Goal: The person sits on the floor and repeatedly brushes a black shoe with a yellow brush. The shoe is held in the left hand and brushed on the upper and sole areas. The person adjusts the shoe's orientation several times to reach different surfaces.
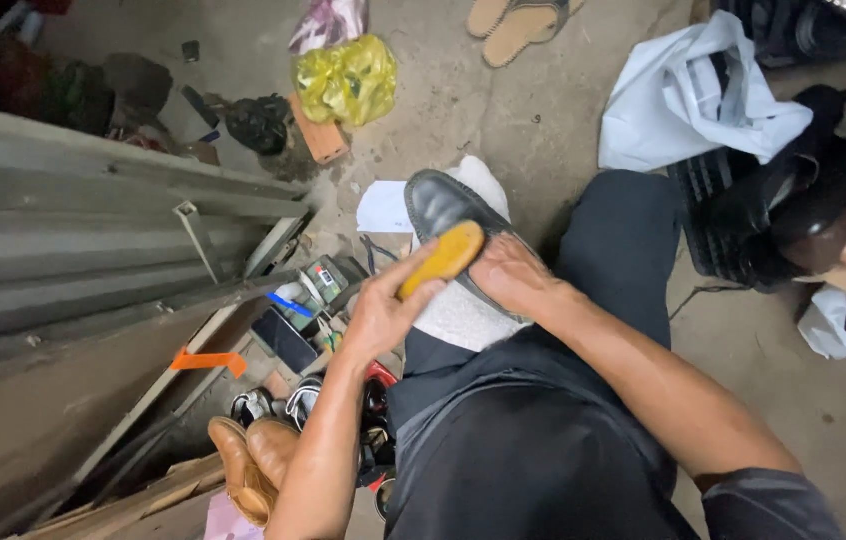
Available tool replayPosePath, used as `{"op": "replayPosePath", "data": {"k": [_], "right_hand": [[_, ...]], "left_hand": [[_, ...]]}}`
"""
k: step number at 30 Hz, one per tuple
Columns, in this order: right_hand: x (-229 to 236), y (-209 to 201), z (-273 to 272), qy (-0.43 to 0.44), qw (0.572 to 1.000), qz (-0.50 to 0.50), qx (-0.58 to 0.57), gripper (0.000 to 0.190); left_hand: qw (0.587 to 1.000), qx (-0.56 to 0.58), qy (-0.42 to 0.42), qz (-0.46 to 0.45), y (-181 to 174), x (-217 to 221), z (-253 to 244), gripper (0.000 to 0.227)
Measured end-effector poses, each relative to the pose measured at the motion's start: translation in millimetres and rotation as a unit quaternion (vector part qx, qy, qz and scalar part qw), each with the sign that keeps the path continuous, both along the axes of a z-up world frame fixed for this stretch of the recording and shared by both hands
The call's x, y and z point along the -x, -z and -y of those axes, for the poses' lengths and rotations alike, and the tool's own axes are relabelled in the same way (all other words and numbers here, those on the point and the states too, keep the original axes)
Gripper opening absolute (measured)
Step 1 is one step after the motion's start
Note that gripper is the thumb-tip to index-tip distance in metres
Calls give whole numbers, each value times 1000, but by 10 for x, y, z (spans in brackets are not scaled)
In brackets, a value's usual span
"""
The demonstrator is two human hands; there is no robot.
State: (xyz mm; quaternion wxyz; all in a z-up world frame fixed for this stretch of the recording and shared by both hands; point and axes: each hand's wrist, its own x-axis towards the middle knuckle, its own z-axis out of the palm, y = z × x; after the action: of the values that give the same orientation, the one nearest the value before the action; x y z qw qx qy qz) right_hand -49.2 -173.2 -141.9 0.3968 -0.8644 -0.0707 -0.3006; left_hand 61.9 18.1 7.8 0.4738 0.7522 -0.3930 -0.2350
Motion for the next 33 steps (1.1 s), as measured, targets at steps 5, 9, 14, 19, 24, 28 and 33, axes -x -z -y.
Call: {"op": "replayPosePath", "data": {"k": [5, 9, 14, 19, 24, 28, 33], "right_hand": [[146, 878, 7, -28, 996, -70, 49, 39], [109, 512, 36, 25, 981, -162, 102, 27], [312, 837, 167, 44, 892, -430, 132, 29], [353, 844, 45, 49, 898, -424, 111, 31], [486, 919, 79, 79, 895, -432, 72, 34], [465, 940, 174, 102, 902, -419, 36, 38], [546, 982, 306, 122, 901, -417, 2, 43]], "left_hand": [[995, -27, -98, 6, -106, 134, 53, 32], [999, 4, -23, 46, -123, 101, 75, 49], [993, 23, -91, 71, -376, 232, 125, 43], [991, 51, -99, 74, -246, 229, 182, 52], [991, 86, -85, 60, -160, 544, 165, 54], [991, 81, -92, 61, -72, 508, 206, 51], [988, 91, -104, 69, -130, 664, 194, 49]]}}
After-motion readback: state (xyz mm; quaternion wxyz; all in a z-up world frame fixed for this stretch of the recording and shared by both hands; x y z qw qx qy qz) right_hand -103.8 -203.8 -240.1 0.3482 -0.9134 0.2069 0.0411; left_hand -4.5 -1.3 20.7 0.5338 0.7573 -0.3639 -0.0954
